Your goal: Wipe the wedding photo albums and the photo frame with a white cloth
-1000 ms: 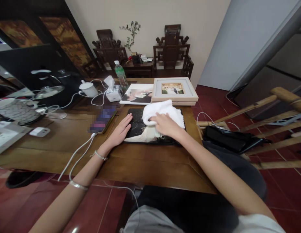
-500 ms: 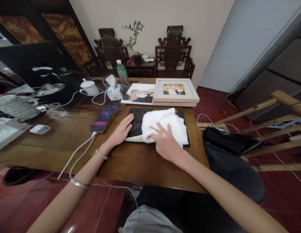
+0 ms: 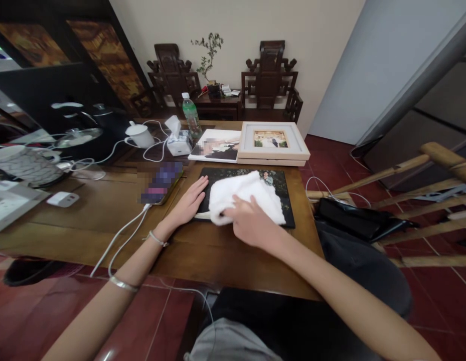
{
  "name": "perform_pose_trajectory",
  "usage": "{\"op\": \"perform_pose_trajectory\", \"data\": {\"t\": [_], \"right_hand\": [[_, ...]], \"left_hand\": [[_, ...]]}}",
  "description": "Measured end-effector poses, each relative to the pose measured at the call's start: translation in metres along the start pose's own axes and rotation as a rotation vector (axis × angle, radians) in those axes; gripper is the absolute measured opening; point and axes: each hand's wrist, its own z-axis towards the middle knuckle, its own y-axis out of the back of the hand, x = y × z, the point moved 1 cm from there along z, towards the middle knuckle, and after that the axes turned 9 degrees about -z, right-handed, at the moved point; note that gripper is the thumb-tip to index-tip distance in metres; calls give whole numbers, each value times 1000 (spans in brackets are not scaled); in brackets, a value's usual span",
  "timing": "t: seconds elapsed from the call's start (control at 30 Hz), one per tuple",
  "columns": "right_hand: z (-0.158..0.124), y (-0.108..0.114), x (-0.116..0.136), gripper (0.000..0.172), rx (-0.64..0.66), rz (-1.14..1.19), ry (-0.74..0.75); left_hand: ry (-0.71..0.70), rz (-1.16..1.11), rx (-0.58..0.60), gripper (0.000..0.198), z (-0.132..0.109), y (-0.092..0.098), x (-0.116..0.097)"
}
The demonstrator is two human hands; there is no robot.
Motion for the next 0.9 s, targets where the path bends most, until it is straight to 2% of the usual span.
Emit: {"op": "perform_pose_trajectory", "data": {"t": [0.2,0.33,0.47,0.57,0.7,0.8,0.9], "right_hand": [[72,14,-55,51,-86,-32,-74],[86,12,-58,52,-110,-74,-125],[61,-7,-28,54,-133,-182,-135],[26,-23,2,54,-108,-202,-77],[-22,-31,35,44,-51,-173,34],[-43,-28,46,42,-3,-123,59],[-43,-20,41,48,24,-79,58]], "left_hand": [[-11,-9,-17,48,1,-1,2],[-12,-13,-22,49,1,-2,1],[-5,-32,-28,47,1,-1,-1],[9,-35,-34,47,1,-1,-2],[15,-38,-37,47,1,0,-4],[0,-34,-37,46,1,-1,-4],[-8,-30,-44,47,1,-1,-3]]}}
